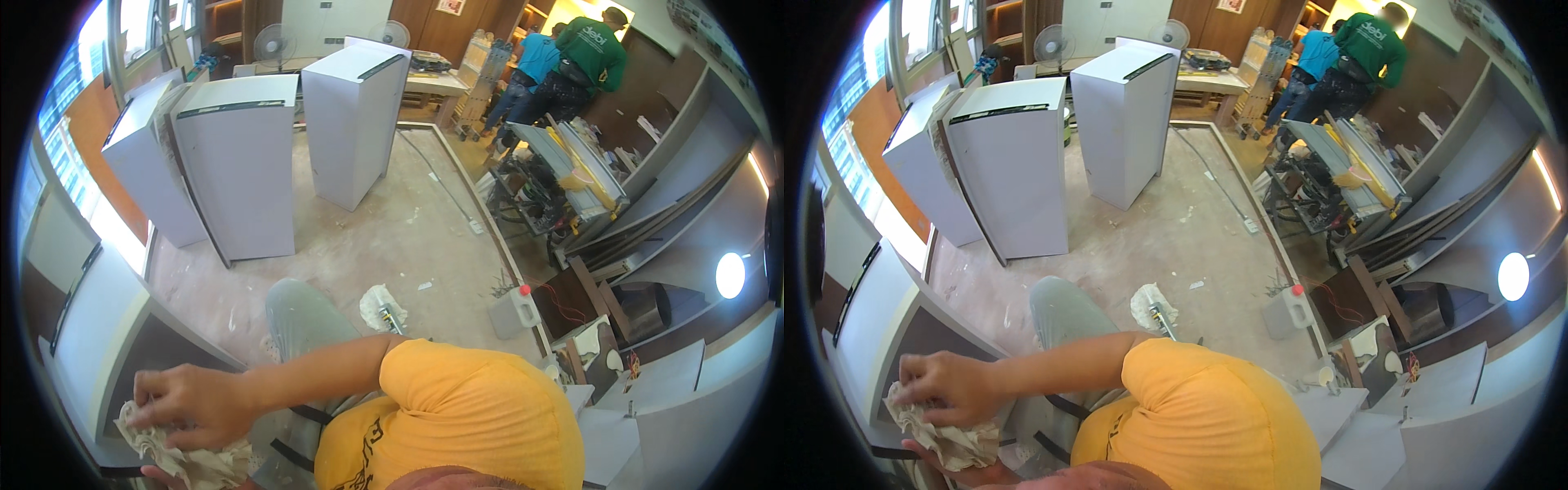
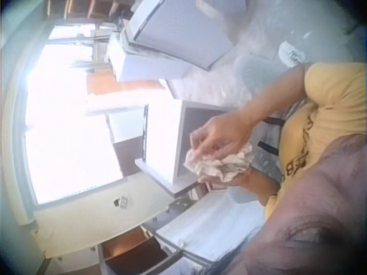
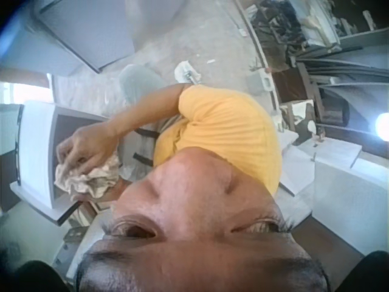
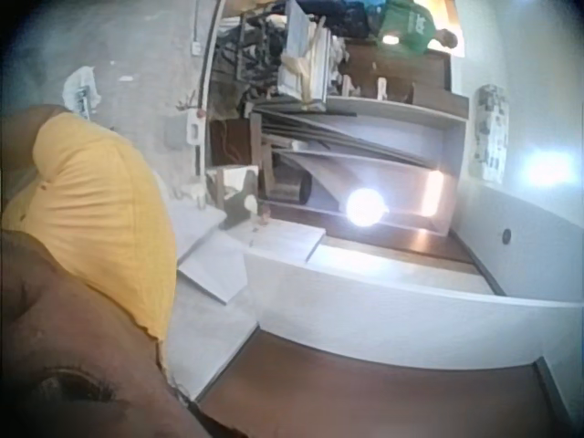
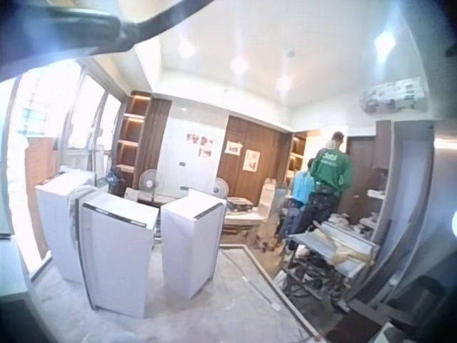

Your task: The person is assembling a white cabinet. They apply masking tape to the edges, cut it with a utility knife, wipe the surface with a cloth, and apply sealant along the seams using a caulking gun.

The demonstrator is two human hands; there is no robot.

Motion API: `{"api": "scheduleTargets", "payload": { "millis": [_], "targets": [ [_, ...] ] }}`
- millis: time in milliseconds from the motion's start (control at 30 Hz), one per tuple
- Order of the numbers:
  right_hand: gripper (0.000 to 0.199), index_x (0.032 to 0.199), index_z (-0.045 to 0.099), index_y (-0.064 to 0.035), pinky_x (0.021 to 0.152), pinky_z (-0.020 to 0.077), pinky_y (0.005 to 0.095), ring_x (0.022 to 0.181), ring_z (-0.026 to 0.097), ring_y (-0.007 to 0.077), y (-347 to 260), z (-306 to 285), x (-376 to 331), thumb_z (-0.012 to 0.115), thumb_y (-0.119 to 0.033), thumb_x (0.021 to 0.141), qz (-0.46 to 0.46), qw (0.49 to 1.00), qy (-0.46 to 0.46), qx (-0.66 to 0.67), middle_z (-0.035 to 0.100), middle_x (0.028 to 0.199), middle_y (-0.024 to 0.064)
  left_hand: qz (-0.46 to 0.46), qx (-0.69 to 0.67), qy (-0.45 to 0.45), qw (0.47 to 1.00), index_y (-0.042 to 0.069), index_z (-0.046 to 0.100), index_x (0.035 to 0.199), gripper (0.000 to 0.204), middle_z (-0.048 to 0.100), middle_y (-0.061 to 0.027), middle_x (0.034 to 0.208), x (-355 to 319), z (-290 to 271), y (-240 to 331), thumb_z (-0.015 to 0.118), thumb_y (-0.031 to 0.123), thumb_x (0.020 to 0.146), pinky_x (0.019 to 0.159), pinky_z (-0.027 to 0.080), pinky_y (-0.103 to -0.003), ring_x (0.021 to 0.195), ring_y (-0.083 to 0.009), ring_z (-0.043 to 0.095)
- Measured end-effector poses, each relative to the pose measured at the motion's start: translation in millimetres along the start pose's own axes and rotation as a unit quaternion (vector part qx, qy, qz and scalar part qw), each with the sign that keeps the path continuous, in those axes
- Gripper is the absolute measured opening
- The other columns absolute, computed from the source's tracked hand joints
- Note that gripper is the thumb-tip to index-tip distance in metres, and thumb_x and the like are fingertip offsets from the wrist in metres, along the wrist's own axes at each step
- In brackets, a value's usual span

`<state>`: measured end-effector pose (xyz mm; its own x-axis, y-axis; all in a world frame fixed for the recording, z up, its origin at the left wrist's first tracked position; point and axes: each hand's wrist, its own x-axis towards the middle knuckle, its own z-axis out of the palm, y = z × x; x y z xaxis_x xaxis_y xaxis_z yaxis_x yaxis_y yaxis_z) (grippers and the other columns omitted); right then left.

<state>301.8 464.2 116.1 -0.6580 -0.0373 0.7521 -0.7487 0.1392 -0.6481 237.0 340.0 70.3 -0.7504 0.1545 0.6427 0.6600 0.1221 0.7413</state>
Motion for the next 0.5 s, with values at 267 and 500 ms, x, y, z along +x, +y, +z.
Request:
{"api": "scheduleTargets", "payload": {
  "millis": [267,500],
  "targets": [
    [0.019,0.109,0.077,-0.0045,0.099,0.0519,0.0444,0.109,0.059,0.0332,16,51,-12,0.074,-0.013,0.092,0.035,0.999,0.004,0.011,0.051,0.119,0.0173,-0.019,-0.06,0.081,0.995,0.011,0.062,0.108,0.016,0.065,-0.0045,0.102,-18,-14,-12,0.065,0.024,0.101,0.094,0.052,-0.038,0.104,-0.0215,0.064],
    [0.011,0.092,0.071,-0.0037,0.103,0.047,0.0385,0.119,0.054,0.0273,22,57,-19,0.079,-0.011,0.092,0.112,0.98,-0.039,0.161,0.052,0.121,0.011,0.102,0.017,0.157,0.982,0.012,0.06,0.102,0.019,0.062,-0.0024,0.1,-44,-67,2,0.061,0.03,0.105,0.091,0.05,-0.037,0.101,-0.02,0.06]
  ]
}}
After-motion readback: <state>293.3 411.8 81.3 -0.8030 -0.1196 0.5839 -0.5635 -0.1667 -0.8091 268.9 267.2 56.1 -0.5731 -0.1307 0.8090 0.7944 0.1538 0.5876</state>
